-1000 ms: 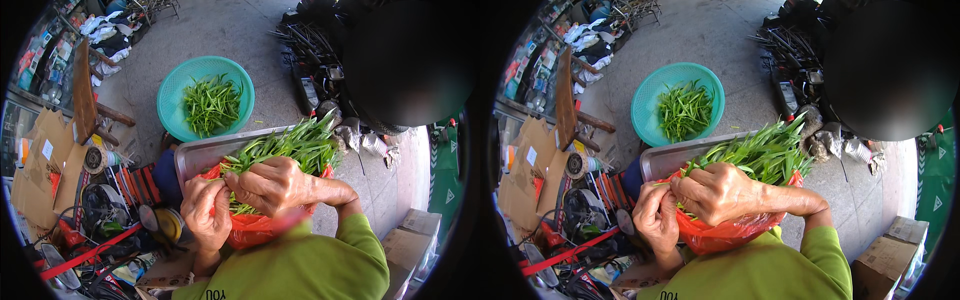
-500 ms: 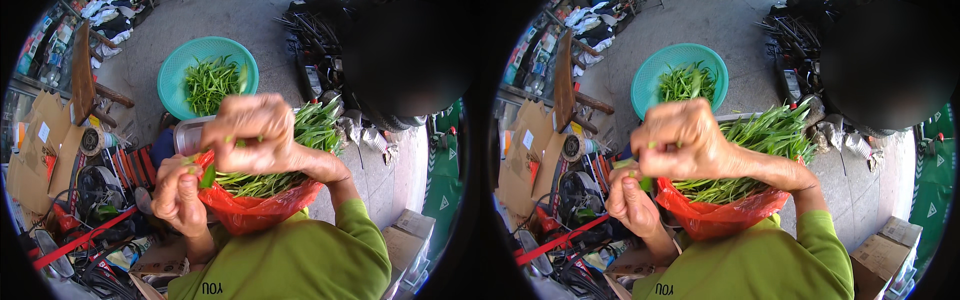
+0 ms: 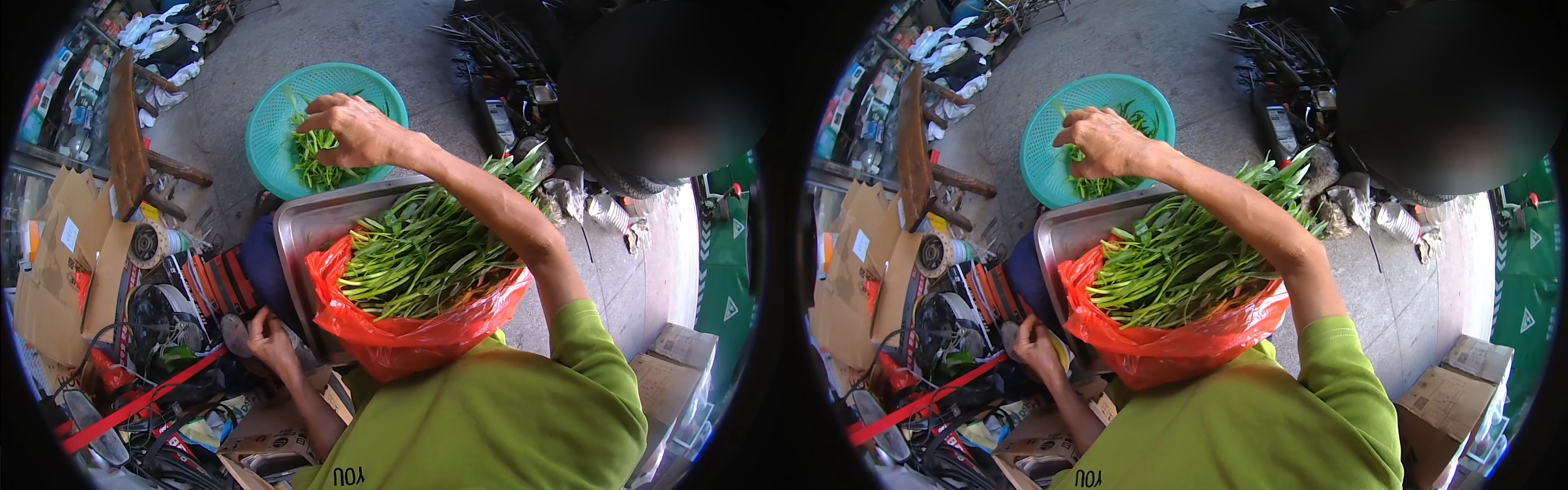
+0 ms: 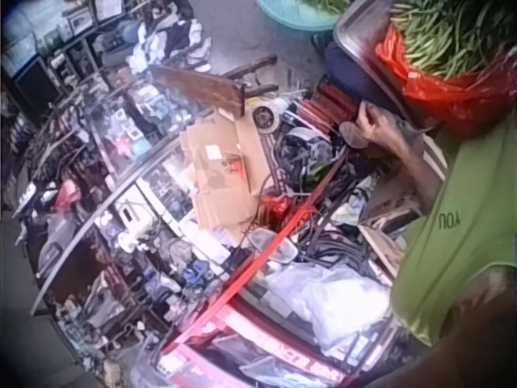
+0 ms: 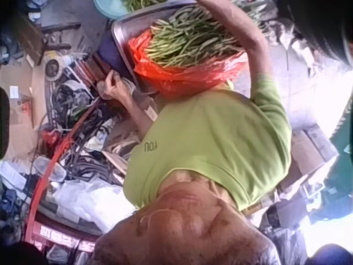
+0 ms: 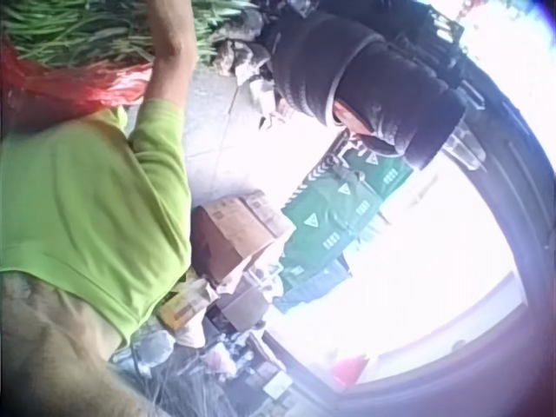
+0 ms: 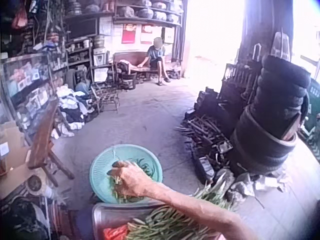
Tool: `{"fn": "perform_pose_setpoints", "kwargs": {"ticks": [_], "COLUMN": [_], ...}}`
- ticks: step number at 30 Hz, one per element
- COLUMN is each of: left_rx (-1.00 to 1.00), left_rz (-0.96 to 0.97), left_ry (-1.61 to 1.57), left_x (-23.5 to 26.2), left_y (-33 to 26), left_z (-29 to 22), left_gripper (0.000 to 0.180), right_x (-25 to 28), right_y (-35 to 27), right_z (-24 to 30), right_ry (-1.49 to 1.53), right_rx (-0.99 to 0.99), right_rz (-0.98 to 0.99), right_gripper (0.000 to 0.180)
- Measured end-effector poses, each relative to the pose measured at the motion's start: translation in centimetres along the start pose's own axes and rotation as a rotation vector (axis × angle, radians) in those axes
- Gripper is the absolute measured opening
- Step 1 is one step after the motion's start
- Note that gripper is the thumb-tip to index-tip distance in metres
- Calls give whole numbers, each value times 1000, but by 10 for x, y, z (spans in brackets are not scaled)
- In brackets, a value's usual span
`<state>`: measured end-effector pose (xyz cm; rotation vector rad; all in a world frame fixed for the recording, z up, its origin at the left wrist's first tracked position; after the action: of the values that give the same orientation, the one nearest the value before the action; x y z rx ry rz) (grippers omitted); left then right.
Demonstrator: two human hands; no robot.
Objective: The person sits on the floor and trims long green vegetables by hand, snapping off the ends and placing the trimmed pieces into a green colander. The person handles the vegetables one at a time from a red plastic bag.
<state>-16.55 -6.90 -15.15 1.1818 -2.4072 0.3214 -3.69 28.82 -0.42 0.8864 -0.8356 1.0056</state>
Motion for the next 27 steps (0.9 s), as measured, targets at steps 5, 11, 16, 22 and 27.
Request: {"fn": "perform_pose_setpoints", "kwargs": {"ticks": [5, 11, 16, 22, 27], "left_rx": [224, 24, -194, -430, -612], "left_rz": [118, -33, -53, 289, 469], "left_ry": [132, 96, -144, -323, -218], "left_x": [-17, -7, -11, -65, -94], "left_y": [-12, 14, 30, 16, 1], "left_z": [84, -25, -134, -238, -276], "left_gripper": [21, 18, 18, 20, 16], "right_x": [17, -7, -2, 5, 2], "right_y": [-44, -102, -110, -116, -116], "right_z": [33, 68, 48, 50, 59], "right_ry": [298, 172, 489, 1145, 1326], "right_rx": [-25, -66, -171, -216, -237], "right_rz": [209, 286, 233, 270, 322], "right_gripper": [10, 9, 11, 16, 16]}}
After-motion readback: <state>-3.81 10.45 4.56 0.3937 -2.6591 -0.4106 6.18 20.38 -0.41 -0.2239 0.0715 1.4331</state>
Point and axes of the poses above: each hand's wrist, its own y-axis towards the middle knuckle, its own x-axis out of the back of the hand, z = x × y, the point moved 10 cm from there along y, towards the middle knuckle, and after that the axes turned 13 degrees about z, right-handed, at the moved point
